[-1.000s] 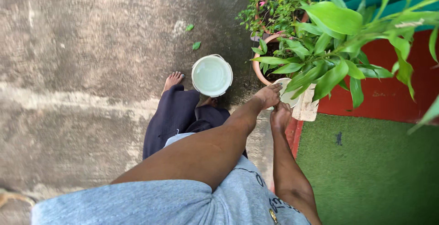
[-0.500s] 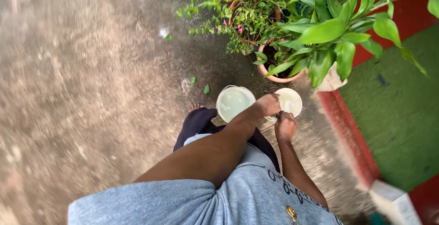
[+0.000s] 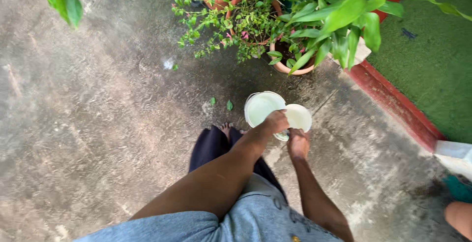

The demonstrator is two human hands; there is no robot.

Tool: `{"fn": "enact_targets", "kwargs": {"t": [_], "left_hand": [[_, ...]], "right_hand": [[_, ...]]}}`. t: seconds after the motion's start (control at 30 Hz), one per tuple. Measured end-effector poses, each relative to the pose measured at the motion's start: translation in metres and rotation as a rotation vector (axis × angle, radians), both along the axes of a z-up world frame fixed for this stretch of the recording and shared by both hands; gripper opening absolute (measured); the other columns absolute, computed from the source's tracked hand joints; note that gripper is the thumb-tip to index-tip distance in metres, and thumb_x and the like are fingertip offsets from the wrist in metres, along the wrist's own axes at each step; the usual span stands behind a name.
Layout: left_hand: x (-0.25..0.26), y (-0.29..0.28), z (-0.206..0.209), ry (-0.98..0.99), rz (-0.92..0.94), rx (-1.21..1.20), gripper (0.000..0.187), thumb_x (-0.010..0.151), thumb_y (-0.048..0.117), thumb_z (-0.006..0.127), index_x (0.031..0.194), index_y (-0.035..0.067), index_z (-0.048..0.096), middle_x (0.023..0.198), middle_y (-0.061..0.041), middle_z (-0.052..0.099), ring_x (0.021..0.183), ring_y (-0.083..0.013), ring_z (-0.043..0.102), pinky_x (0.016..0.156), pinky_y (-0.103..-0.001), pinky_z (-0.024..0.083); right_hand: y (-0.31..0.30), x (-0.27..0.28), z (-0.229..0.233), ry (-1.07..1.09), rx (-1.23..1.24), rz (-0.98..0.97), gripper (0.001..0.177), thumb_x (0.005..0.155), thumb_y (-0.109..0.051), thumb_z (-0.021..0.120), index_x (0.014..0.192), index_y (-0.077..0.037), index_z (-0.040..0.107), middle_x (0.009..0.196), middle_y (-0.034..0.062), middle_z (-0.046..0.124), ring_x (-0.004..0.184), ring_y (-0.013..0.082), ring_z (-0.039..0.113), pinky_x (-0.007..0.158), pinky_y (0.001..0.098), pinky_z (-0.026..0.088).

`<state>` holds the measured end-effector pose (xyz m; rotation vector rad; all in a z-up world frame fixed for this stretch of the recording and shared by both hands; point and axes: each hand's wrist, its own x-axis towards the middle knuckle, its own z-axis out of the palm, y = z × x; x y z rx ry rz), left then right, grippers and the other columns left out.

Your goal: The person mixes a substance into a bucket of water by hand and then pours the liquid into a smaller container to water potted plants.

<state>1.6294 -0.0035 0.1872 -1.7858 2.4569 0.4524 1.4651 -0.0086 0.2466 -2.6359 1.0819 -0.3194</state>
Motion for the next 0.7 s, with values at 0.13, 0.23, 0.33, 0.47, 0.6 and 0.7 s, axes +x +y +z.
{"fn": "enact_targets", "kwargs": {"t": [0.13,0.23,0.33,0.47,0.6,0.7], "left_hand": [[0.002,0.019,-0.019,-0.034,-0.011,-0.037,0.017,0.088,0.021,0.064,0.082,0.024,0.08,0.092,0.0,0.079,0.094,-0.0176,0.075,0.115,-0.035,0.041],[0.003,0.031,-0.038,0.038,0.01,-0.062,0.016,0.088,0.024,0.064,0.084,0.023,0.079,0.09,-0.002,0.078,0.093,-0.0203,0.074,0.112,-0.036,0.042],[0.004,0.039,-0.055,0.037,0.039,-0.093,0.017,0.086,0.024,0.063,0.08,0.022,0.079,0.085,-0.003,0.078,0.091,-0.0206,0.074,0.111,-0.037,0.043],[0.007,0.046,-0.089,0.033,0.126,-0.214,0.015,0.08,0.022,0.064,0.079,0.017,0.078,0.083,-0.005,0.078,0.09,-0.0206,0.074,0.111,-0.037,0.044],[0.015,0.053,-0.138,0.045,0.197,-0.123,0.016,0.083,0.018,0.063,0.079,0.016,0.078,0.085,-0.008,0.077,0.097,-0.0224,0.073,0.115,-0.037,0.041],[0.023,0.049,-0.19,0.054,0.228,-0.154,0.016,0.078,0.017,0.063,0.078,0.014,0.078,0.085,-0.009,0.077,0.098,-0.0221,0.073,0.116,-0.037,0.04]], "right_hand": [[0.01,0.0,-0.009,0.016,0.069,0.045,0.015,0.082,-0.004,0.069,0.096,-0.008,0.074,0.093,0.0098,0.074,0.094,0.0274,0.068,0.086,0.0407,0.055],[0.013,-0.003,-0.019,0.018,0.081,0.077,0.015,0.082,-0.005,0.07,0.096,-0.008,0.073,0.093,0.0087,0.074,0.095,0.0281,0.067,0.087,0.0414,0.054],[0.01,0.003,-0.031,0.078,0.085,0.092,0.014,0.081,-0.004,0.069,0.094,-0.008,0.072,0.09,0.0083,0.073,0.096,0.0271,0.066,0.092,0.0413,0.053],[0.004,0.01,-0.071,0.088,0.082,0.096,0.012,0.081,-0.004,0.07,0.092,-0.008,0.072,0.092,0.0092,0.073,0.097,0.0277,0.066,0.091,0.0406,0.053],[-0.001,0.025,-0.139,0.071,0.079,0.112,0.014,0.079,0.0,0.07,0.09,-0.007,0.073,0.089,0.0105,0.072,0.096,0.0279,0.067,0.092,0.0415,0.053],[0.002,0.037,-0.196,-0.004,0.051,0.07,0.018,0.077,0.005,0.067,0.09,-0.007,0.074,0.091,0.012,0.073,0.096,0.0285,0.068,0.091,0.04,0.055]]}}
